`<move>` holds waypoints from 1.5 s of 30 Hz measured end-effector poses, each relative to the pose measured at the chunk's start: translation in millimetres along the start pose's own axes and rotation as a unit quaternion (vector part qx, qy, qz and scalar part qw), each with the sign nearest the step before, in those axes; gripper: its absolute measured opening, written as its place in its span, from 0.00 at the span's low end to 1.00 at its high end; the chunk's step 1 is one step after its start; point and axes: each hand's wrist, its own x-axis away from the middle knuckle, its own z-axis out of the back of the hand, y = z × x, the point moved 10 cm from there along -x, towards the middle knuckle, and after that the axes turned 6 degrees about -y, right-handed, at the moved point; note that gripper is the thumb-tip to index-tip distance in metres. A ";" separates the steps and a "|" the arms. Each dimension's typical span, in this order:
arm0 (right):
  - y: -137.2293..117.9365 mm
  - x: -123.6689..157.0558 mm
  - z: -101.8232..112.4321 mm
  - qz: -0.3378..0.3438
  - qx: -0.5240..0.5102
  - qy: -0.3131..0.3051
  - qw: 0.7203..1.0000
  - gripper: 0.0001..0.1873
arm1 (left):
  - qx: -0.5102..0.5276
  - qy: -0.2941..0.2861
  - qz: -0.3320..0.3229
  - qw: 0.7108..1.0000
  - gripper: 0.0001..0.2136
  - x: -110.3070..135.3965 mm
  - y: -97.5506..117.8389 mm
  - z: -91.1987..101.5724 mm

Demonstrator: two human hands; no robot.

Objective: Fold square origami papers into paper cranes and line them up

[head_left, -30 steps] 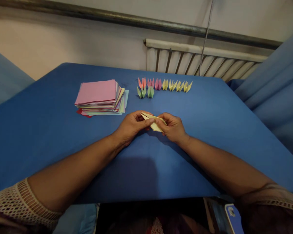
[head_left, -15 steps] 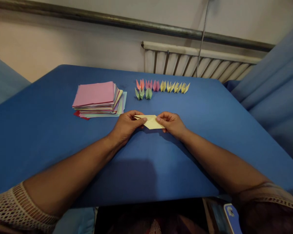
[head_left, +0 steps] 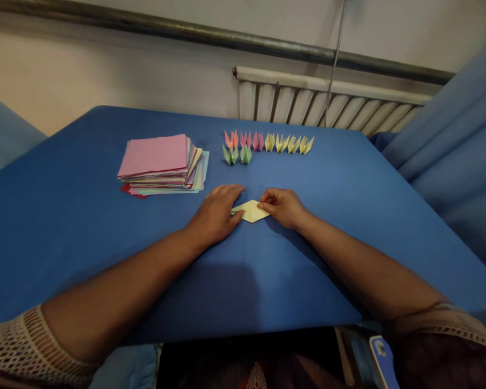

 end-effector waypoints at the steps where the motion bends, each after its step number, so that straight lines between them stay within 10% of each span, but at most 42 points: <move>1: -0.1 -0.3 0.2 0.001 0.006 -0.001 1.000 0.04 | -0.026 -0.010 -0.024 0.999 0.26 1.3 8.1 -1.6; 10: -9.7 -1.1 9.9 0.002 0.144 -0.007 0.990 0.02 | -0.108 -0.183 -0.137 0.968 0.38 26.6 40.9 -48.6; 23: 2.3 35.6 75.2 0.034 0.329 0.098 0.938 0.11 | -0.117 -0.207 -0.127 0.963 0.39 26.0 34.1 -54.2; 31: -40.1 59.8 14.6 0.163 0.406 -0.093 0.894 0.17 | -0.121 -0.215 -0.125 0.961 0.39 26.3 32.9 -55.7; 38: -38.1 68.5 17.3 0.103 0.485 -0.088 0.864 0.15 | -0.138 -0.226 -0.115 0.957 0.40 26.7 32.2 -57.9; 45: -54.1 68.6 -26.7 0.207 0.381 -0.089 0.897 0.25 | -0.140 -0.229 -0.109 0.957 0.41 26.2 32.8 -60.7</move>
